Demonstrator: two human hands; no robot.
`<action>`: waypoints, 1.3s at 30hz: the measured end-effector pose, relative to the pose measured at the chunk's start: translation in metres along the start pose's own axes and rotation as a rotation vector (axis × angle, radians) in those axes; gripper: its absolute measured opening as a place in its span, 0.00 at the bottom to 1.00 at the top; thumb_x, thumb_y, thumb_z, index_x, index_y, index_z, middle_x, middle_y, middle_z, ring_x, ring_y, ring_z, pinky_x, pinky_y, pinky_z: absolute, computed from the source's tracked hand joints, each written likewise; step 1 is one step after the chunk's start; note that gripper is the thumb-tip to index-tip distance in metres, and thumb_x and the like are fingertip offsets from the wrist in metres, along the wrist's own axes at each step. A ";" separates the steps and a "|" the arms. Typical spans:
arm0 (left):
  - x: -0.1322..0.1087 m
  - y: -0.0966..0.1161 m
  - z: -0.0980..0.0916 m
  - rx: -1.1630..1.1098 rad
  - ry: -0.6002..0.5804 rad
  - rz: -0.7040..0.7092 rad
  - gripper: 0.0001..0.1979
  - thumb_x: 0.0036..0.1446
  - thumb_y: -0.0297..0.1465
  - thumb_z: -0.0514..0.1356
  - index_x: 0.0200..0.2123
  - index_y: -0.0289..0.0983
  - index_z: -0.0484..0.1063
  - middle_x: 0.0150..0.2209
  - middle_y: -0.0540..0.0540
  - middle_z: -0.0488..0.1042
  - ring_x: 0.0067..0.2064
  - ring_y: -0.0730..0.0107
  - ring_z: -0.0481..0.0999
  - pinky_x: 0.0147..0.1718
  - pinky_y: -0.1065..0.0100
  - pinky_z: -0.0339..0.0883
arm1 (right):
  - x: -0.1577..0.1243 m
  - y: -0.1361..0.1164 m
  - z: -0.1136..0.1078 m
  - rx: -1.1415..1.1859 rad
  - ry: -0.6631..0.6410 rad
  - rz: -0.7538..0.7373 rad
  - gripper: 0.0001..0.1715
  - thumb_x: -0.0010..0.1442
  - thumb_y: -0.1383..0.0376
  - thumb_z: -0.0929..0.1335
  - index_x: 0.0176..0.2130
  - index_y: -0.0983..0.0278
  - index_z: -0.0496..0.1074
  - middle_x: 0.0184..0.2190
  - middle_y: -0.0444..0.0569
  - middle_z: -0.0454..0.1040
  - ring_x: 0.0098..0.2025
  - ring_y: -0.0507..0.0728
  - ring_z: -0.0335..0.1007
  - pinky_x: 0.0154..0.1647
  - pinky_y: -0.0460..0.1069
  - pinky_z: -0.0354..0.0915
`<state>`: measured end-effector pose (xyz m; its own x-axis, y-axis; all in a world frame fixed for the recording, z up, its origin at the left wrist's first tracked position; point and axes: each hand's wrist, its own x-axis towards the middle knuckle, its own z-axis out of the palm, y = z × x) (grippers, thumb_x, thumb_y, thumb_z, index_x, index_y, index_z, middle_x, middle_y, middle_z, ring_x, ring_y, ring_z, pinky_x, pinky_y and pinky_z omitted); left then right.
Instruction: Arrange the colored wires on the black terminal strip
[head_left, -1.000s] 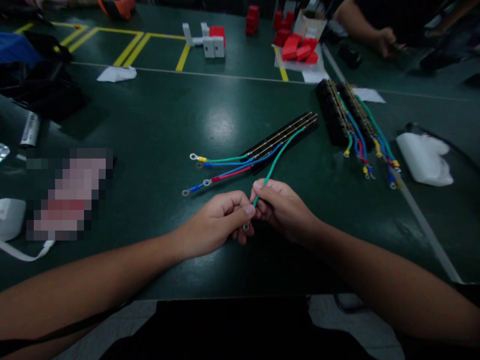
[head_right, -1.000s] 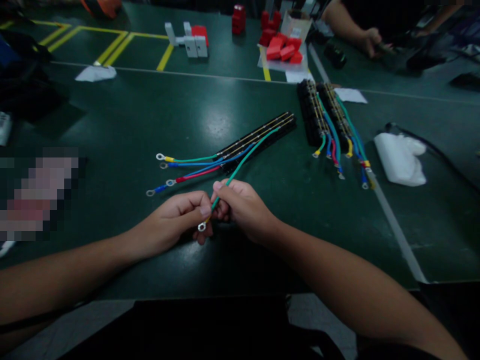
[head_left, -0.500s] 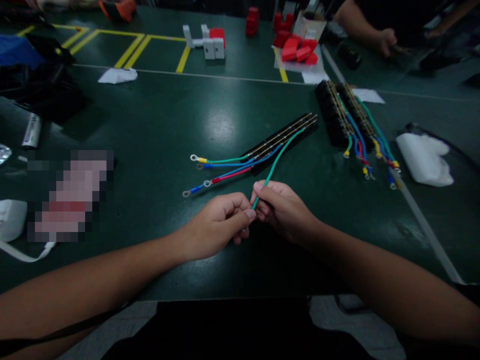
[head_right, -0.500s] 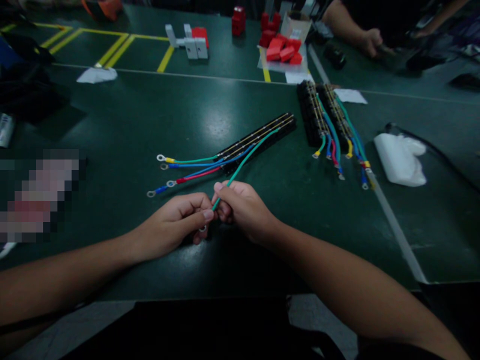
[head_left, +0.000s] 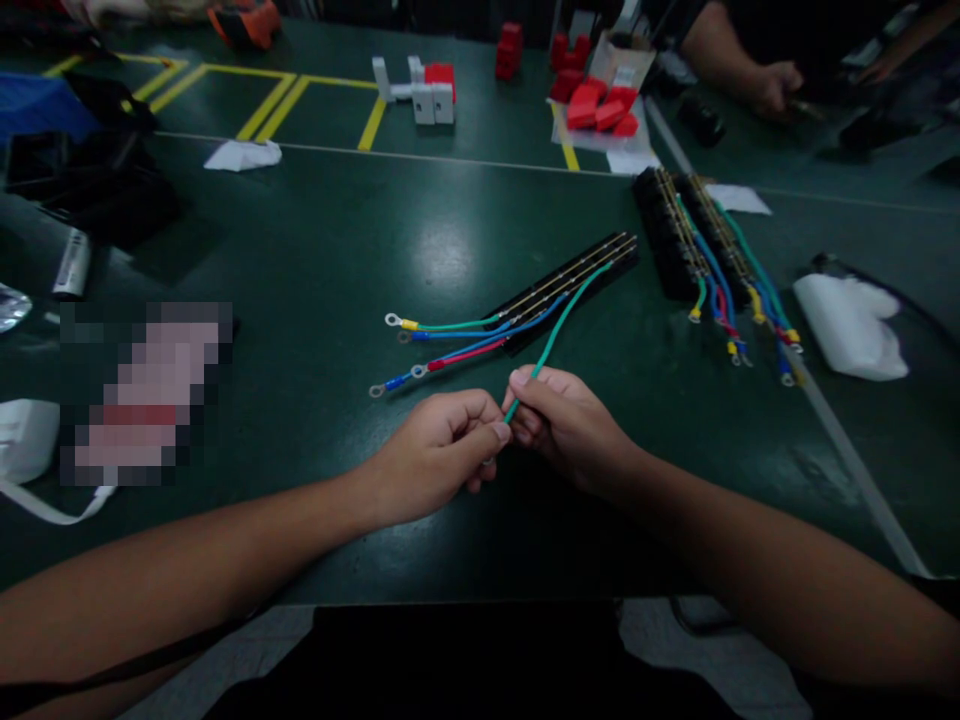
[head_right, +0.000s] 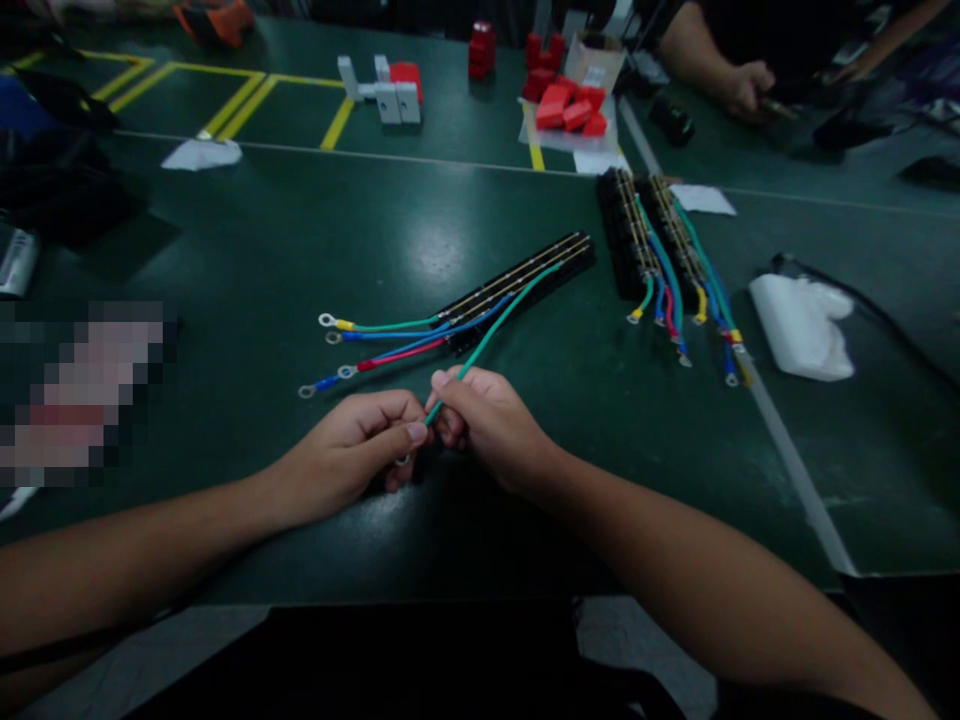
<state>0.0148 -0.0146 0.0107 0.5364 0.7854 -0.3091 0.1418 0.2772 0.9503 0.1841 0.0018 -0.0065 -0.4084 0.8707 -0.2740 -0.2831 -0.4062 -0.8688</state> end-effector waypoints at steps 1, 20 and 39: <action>0.000 0.000 0.000 0.013 0.001 0.000 0.11 0.62 0.37 0.56 0.31 0.35 0.65 0.22 0.54 0.68 0.22 0.79 0.67 0.20 0.77 0.63 | 0.000 0.000 0.000 -0.004 0.003 -0.002 0.18 0.63 0.58 0.67 0.24 0.65 0.67 0.15 0.38 0.59 0.19 0.47 0.54 0.23 0.44 0.53; 0.003 0.000 0.000 -0.090 -0.041 -0.022 0.12 0.61 0.38 0.59 0.34 0.33 0.69 0.23 0.52 0.72 0.21 0.80 0.69 0.20 0.78 0.60 | -0.002 0.001 0.000 -0.043 0.053 -0.064 0.19 0.64 0.57 0.68 0.26 0.65 0.67 0.17 0.37 0.60 0.20 0.47 0.55 0.23 0.44 0.54; 0.004 -0.005 -0.009 -0.566 -0.233 -0.165 0.07 0.61 0.30 0.61 0.37 0.30 0.71 0.25 0.50 0.72 0.20 0.86 0.63 0.20 0.81 0.53 | -0.003 0.004 -0.004 -0.022 0.040 -0.059 0.21 0.66 0.55 0.66 0.26 0.64 0.67 0.18 0.39 0.60 0.20 0.47 0.57 0.23 0.45 0.54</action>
<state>0.0092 -0.0079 0.0047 0.7212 0.5840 -0.3726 -0.1897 0.6838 0.7046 0.1872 -0.0016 -0.0110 -0.3565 0.9036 -0.2374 -0.2861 -0.3475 -0.8929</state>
